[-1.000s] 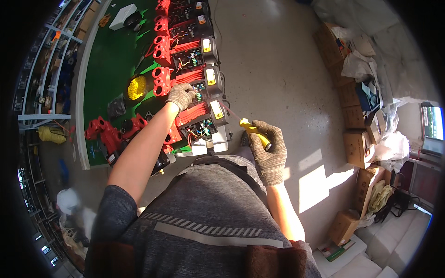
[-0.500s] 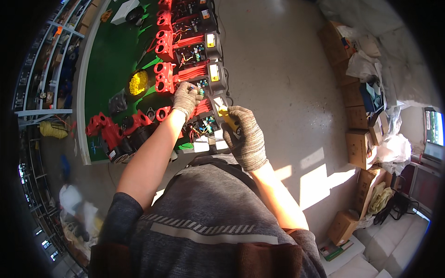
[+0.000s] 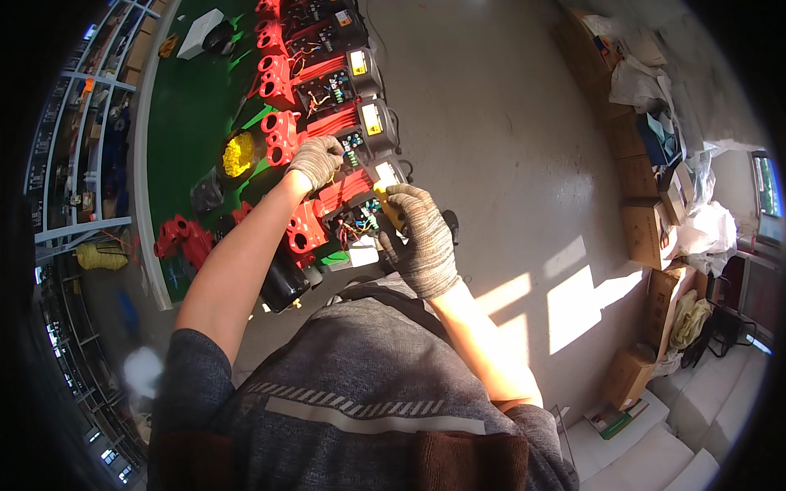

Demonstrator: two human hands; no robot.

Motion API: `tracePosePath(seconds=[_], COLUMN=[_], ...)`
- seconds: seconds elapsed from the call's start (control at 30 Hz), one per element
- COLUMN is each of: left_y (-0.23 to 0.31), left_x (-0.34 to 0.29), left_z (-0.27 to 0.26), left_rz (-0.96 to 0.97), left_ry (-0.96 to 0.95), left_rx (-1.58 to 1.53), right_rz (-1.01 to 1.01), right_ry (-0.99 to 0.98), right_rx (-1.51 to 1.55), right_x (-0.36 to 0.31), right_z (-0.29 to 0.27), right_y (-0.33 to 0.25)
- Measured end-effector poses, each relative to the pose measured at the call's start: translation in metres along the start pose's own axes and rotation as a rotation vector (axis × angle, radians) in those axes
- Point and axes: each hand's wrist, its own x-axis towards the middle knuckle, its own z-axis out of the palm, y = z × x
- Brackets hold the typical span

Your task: The person works on the wiring inside a water pump motor using a screwdriver, handling a small component and securing connections within the terminal box.

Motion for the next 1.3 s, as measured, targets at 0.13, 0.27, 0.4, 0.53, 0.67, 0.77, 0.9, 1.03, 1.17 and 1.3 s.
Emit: tracePosePath(seconds=[0.13, 0.27, 0.4, 0.53, 0.67, 0.77, 0.9, 1.03, 1.17, 1.3], left_y=[0.000, 0.003, -0.010, 0.001, 0.004, 0.000, -0.018, -0.025, -0.034, -0.033], left_x=[-0.003, -0.005, 0.001, -0.007, -0.008, -0.004, 0.018, 0.029, 0.034, 0.039], left_z=[0.001, 0.000, 0.000, 0.000, -0.002, -0.002, 0.005, 0.008, 0.010, 0.011], left_rz=[-0.005, 0.016, 0.216, 0.071, 0.056, 0.087, 0.069, 0.160, 0.242, 0.283], left_ry=[0.013, 0.004, 0.074, 0.031, 0.019, 0.019, -0.003, -0.019, 0.057, 0.031], left_rx=[-0.025, 0.056, 0.245, 0.111, 0.180, 0.254, 0.299, 0.518, 0.678, 0.736], right_rz=[0.051, 0.031, 0.013, 0.037, -0.023, -0.017, -0.064, 0.109, 0.492, 0.280], right_ry=[0.005, 0.053, 0.094, 0.102, 0.105, 0.116, 0.060, 0.035, -0.211, -0.195], right_rx=[0.020, 0.001, -0.027, -0.005, -0.083, -0.096, -0.172, -0.359, -0.514, -0.585], right_x=[-0.008, -0.012, -0.016, -0.019, -0.019, -0.021, -0.017, -0.011, 0.013, 0.006], right_z=[0.009, 0.022, 0.028, 0.034, 0.035, 0.036, 0.035, 0.037, 0.032, 0.043], right_y=[-0.005, -0.003, -0.011, -0.010, -0.017, -0.017, -0.022, -0.049, -0.070, -0.064])
